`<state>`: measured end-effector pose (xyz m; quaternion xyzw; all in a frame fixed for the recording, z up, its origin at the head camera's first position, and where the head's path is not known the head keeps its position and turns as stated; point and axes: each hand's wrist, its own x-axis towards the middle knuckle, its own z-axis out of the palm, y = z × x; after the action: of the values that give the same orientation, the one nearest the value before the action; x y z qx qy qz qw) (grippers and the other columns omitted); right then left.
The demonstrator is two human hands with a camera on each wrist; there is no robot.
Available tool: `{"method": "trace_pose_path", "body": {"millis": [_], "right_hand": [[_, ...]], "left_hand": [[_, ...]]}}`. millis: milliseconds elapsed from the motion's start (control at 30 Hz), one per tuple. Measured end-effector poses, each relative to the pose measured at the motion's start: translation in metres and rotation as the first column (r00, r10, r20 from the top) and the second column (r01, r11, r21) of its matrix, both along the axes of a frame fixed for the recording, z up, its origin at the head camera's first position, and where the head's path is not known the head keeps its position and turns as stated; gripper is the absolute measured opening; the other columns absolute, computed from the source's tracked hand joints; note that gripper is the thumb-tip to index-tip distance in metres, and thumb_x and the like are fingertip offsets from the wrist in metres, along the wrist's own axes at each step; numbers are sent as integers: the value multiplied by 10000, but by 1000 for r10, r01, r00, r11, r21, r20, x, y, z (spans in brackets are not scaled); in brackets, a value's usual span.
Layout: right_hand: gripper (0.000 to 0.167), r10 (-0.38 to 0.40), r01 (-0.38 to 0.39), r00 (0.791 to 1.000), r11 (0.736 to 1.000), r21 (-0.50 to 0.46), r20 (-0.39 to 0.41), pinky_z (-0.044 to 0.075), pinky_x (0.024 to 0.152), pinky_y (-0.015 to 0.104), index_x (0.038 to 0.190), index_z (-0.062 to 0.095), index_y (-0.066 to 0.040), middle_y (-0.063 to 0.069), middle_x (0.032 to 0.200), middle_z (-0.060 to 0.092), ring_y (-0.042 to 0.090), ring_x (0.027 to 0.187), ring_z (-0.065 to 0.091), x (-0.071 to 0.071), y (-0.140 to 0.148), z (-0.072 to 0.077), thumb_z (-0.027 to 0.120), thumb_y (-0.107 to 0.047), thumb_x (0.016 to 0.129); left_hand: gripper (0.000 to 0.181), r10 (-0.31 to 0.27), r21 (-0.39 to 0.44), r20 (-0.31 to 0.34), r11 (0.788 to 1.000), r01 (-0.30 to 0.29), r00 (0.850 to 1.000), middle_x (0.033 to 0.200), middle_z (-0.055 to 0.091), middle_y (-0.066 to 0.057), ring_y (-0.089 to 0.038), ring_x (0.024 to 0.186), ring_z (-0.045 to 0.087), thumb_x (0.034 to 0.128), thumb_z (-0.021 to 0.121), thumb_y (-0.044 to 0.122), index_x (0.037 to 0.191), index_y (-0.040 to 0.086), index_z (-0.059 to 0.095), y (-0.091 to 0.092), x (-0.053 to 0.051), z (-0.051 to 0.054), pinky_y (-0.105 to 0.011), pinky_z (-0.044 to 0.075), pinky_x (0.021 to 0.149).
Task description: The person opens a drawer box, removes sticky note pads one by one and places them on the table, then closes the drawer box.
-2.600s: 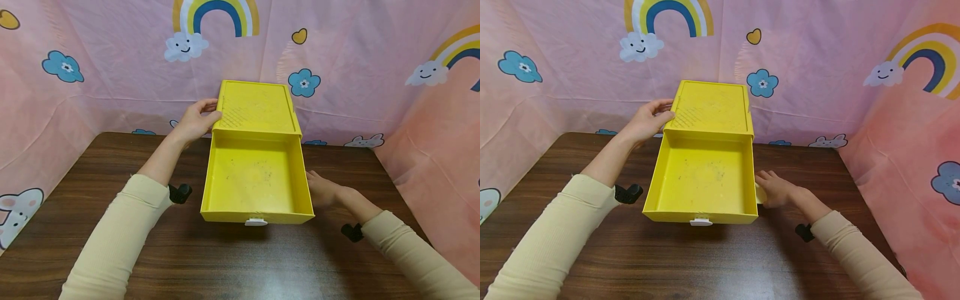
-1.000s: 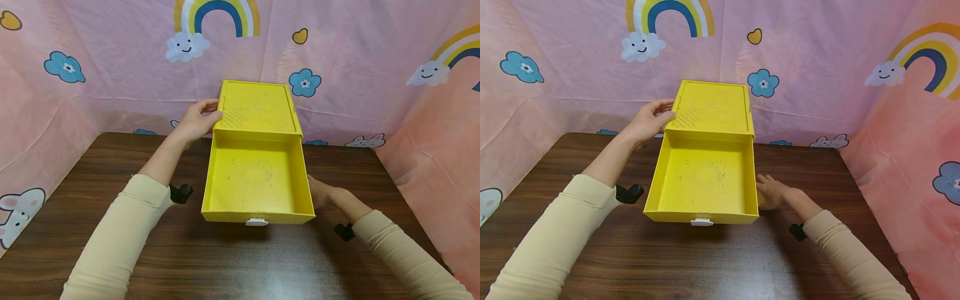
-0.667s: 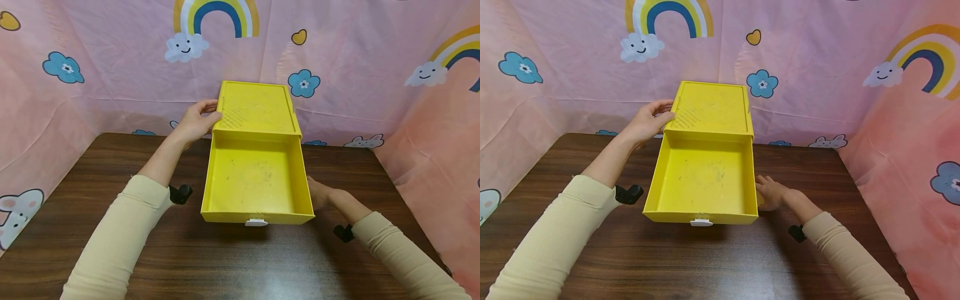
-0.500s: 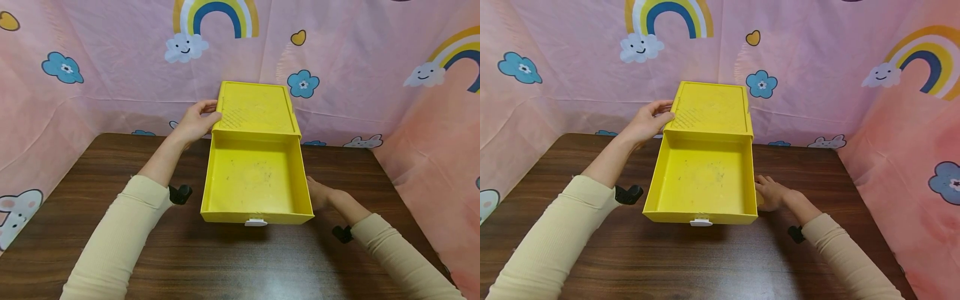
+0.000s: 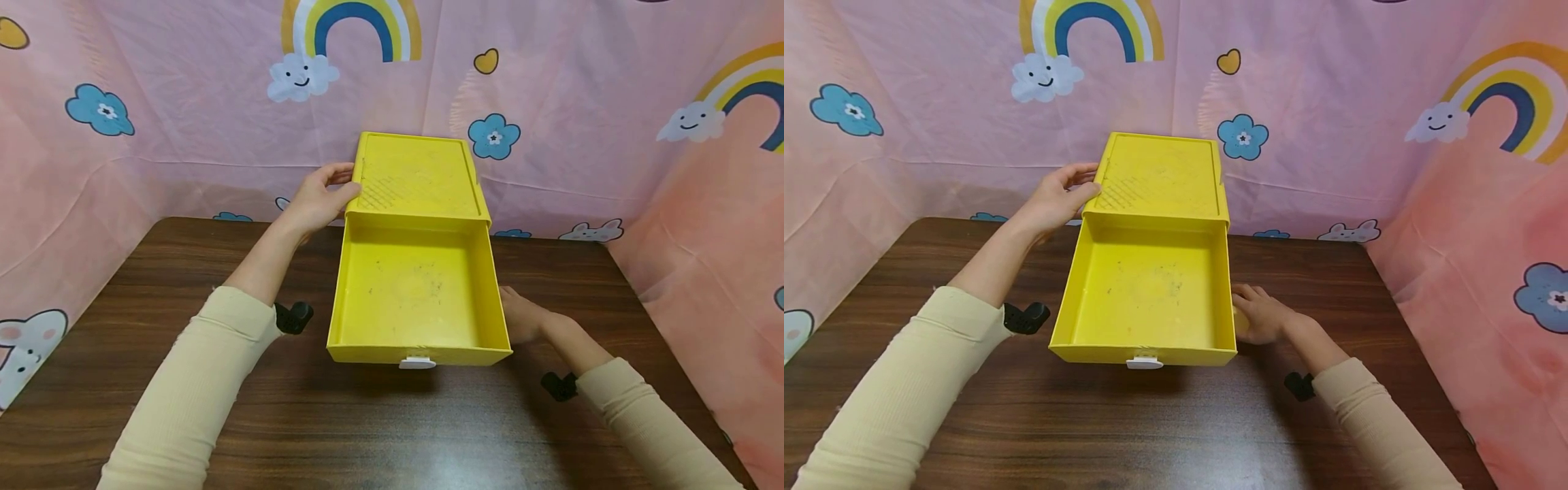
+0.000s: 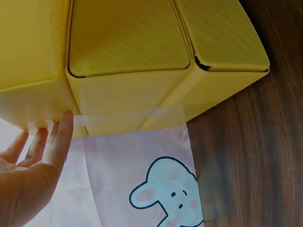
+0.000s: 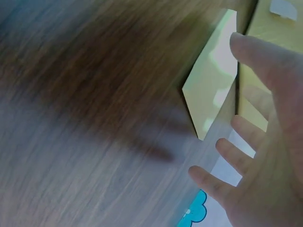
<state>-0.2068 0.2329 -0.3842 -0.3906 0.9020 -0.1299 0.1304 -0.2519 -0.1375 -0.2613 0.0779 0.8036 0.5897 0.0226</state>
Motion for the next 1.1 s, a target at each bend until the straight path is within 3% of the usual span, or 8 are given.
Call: {"method": "trace_pose_path", "body": {"millis": [233,433,633,900,1100], "right_hand": [[225,-52,46,996,994,-95,-67,268,1007,539,994,559,-174,73,1150,500,282,1163,378,1,2,-1,670,-291,838],[482,-152,143,985,984,-111,-78,304,1006,574,1258,512,-72,185,1341,416,367,1231,359,5,7,-2,671,-255,841],[557,-197,175,970,972,-154,-142,373,966,558,1311,481,-59,178,1315,452,364,1188,415,9,10,2,685,-251,829],[499,-257,196,937,948,-253,-237,422,940,504,1285,506,-62,113,1264,497,296,1146,474,15,6,18,670,-233,846],[430,-324,223,895,921,-320,-306,438,915,502,1237,546,-59,114,1219,529,298,1117,500,22,1,32,669,-156,836]], "left_hand": [[540,1,-5,3,1000,-1,1000,1372,411,-88,-224,1124,518,917,515,236,1417,116,347,0,0,1,-364,532,824],[540,6,-5,5,1000,-6,1000,1366,416,-87,-225,1111,528,917,519,234,1416,116,350,0,1,1,-337,539,805],[544,10,-11,8,1000,-10,1000,1369,419,-85,-216,1130,512,912,523,243,1415,118,354,0,1,2,-331,537,809],[549,14,-23,10,1000,-13,1000,1373,420,-81,-209,1144,504,911,528,254,1416,125,355,0,0,2,-342,535,818],[547,18,-16,14,1000,-17,1000,1367,424,-76,-201,1155,493,907,533,252,1411,125,363,0,0,3,-342,534,820]]}}
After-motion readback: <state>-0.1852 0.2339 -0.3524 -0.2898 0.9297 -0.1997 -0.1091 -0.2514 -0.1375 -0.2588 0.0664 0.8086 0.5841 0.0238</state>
